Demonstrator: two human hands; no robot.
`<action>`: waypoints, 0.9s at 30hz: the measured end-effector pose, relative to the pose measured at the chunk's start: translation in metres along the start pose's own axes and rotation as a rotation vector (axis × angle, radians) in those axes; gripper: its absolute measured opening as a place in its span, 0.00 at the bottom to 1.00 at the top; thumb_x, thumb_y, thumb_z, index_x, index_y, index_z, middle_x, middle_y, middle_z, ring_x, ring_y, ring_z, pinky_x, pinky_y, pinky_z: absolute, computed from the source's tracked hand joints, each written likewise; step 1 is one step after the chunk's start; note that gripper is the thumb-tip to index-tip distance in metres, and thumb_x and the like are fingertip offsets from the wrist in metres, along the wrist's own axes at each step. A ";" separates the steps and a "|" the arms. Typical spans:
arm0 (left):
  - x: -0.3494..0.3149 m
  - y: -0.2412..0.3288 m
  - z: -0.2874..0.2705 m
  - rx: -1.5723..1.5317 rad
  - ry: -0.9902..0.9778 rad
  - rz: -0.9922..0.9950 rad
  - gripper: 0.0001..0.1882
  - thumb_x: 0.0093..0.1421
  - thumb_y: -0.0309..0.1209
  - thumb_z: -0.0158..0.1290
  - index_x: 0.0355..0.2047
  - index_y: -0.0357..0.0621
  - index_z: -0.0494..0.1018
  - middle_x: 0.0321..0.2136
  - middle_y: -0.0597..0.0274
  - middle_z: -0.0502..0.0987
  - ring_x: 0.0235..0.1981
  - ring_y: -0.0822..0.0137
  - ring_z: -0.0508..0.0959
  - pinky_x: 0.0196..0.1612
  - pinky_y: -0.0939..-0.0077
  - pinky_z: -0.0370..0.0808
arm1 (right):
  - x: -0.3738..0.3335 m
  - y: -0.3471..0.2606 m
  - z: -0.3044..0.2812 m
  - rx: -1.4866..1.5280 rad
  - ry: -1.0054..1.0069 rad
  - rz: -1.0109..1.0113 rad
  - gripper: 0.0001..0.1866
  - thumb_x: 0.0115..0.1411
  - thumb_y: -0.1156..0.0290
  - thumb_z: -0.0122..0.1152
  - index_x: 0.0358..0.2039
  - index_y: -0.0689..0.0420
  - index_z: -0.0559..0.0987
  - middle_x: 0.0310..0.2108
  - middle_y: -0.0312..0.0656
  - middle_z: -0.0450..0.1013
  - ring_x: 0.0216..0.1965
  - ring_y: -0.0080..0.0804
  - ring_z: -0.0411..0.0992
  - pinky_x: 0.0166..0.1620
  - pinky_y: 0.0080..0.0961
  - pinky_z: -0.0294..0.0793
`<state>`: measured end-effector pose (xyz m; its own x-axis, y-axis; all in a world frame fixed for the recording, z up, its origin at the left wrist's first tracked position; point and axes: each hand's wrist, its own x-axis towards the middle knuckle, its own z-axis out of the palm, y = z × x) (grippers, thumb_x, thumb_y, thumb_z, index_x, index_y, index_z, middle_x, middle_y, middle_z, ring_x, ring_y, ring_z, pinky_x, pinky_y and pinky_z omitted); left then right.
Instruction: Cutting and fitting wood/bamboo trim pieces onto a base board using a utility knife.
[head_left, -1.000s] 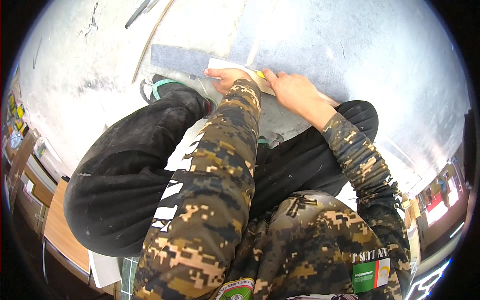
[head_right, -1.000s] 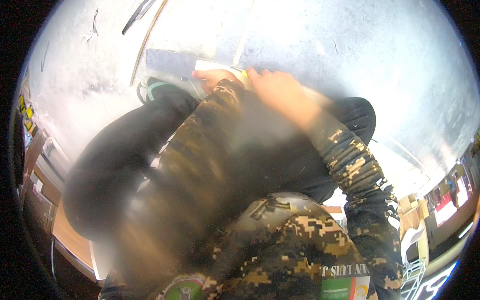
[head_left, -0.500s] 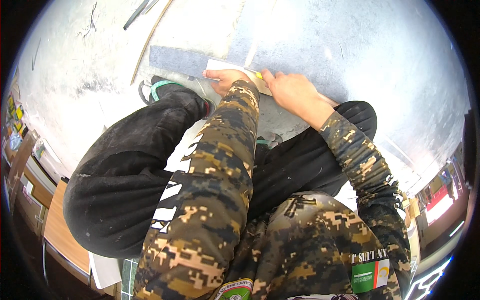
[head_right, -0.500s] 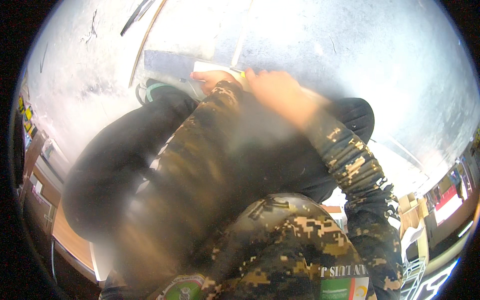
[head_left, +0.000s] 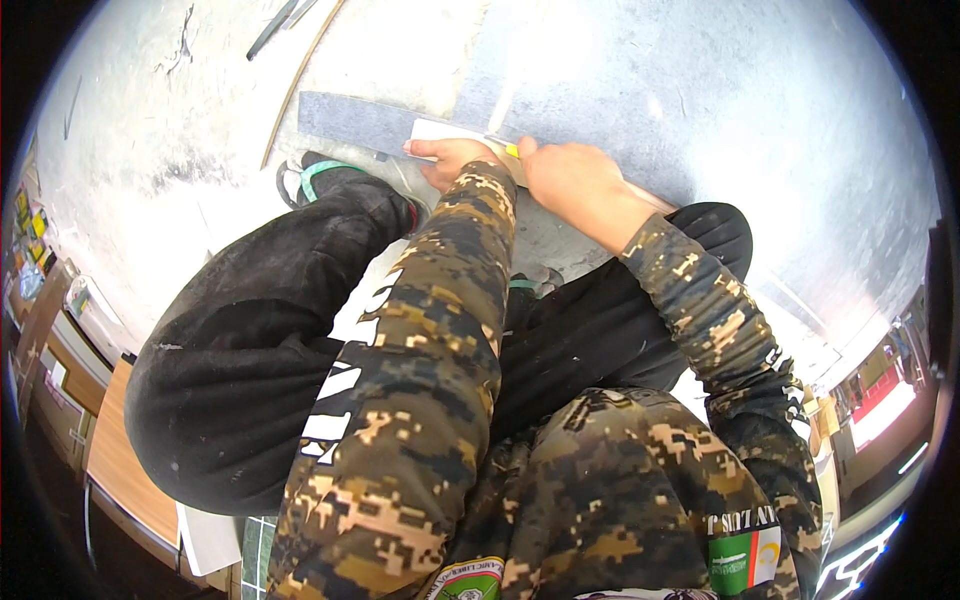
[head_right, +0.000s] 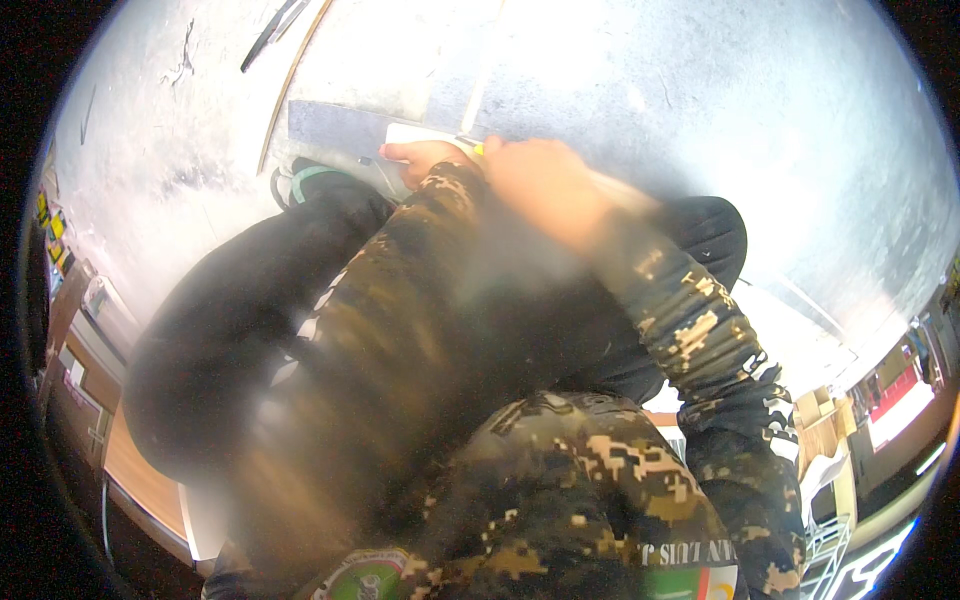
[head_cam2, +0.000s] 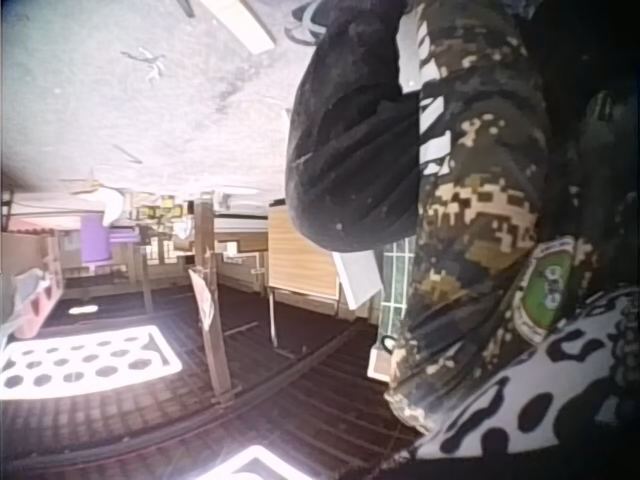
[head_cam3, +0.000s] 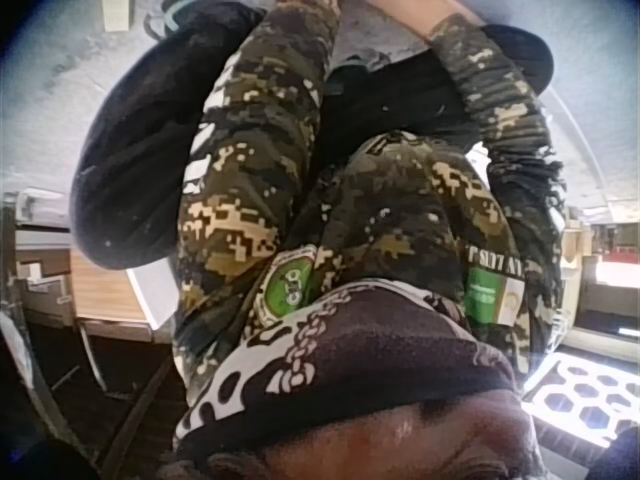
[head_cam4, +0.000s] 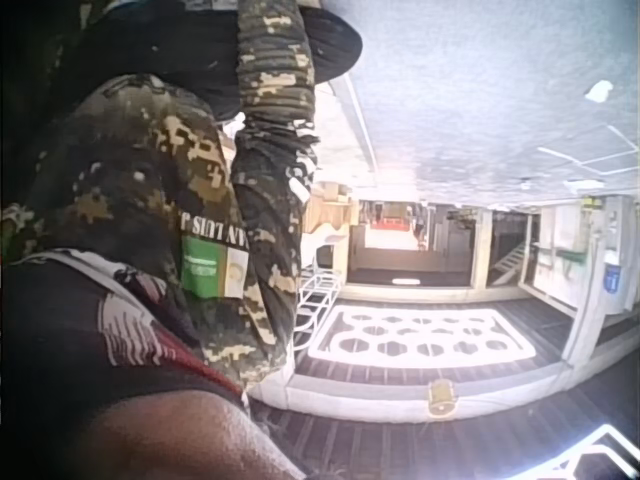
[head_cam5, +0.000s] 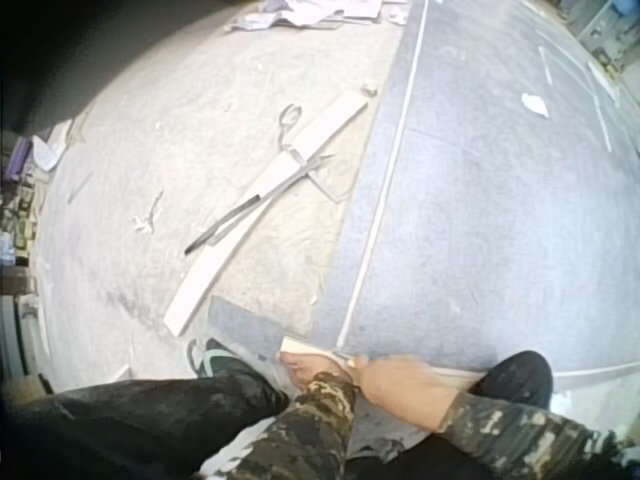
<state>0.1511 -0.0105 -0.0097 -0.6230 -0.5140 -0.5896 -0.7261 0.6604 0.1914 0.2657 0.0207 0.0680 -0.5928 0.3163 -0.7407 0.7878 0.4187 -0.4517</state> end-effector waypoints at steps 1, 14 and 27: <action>-0.001 0.000 0.000 -0.014 -0.006 0.007 0.48 0.68 0.65 0.24 0.57 0.30 0.72 0.53 0.34 0.76 0.56 0.38 0.75 0.64 0.51 0.67 | 0.001 0.000 0.001 0.000 0.000 0.002 0.13 0.66 0.71 0.46 0.48 0.64 0.70 0.36 0.55 0.81 0.40 0.53 0.81 0.40 0.47 0.80; 0.004 0.000 0.002 -0.068 -0.027 -0.019 0.48 0.69 0.64 0.25 0.56 0.28 0.72 0.52 0.34 0.77 0.55 0.40 0.76 0.62 0.53 0.70 | 0.005 0.002 0.005 -0.059 0.008 0.002 0.14 0.66 0.72 0.47 0.50 0.63 0.70 0.35 0.54 0.81 0.39 0.52 0.82 0.39 0.46 0.81; 0.008 -0.001 0.005 -0.078 -0.010 -0.027 0.48 0.69 0.65 0.25 0.55 0.26 0.72 0.52 0.34 0.77 0.56 0.40 0.76 0.63 0.52 0.68 | 0.002 0.012 0.010 -0.049 -0.001 0.010 0.15 0.66 0.72 0.47 0.51 0.63 0.70 0.35 0.56 0.81 0.39 0.54 0.81 0.40 0.49 0.80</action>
<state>0.1485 -0.0123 -0.0189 -0.6004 -0.5252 -0.6031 -0.7632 0.6015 0.2360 0.2757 0.0183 0.0558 -0.5849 0.3196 -0.7455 0.7845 0.4564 -0.4198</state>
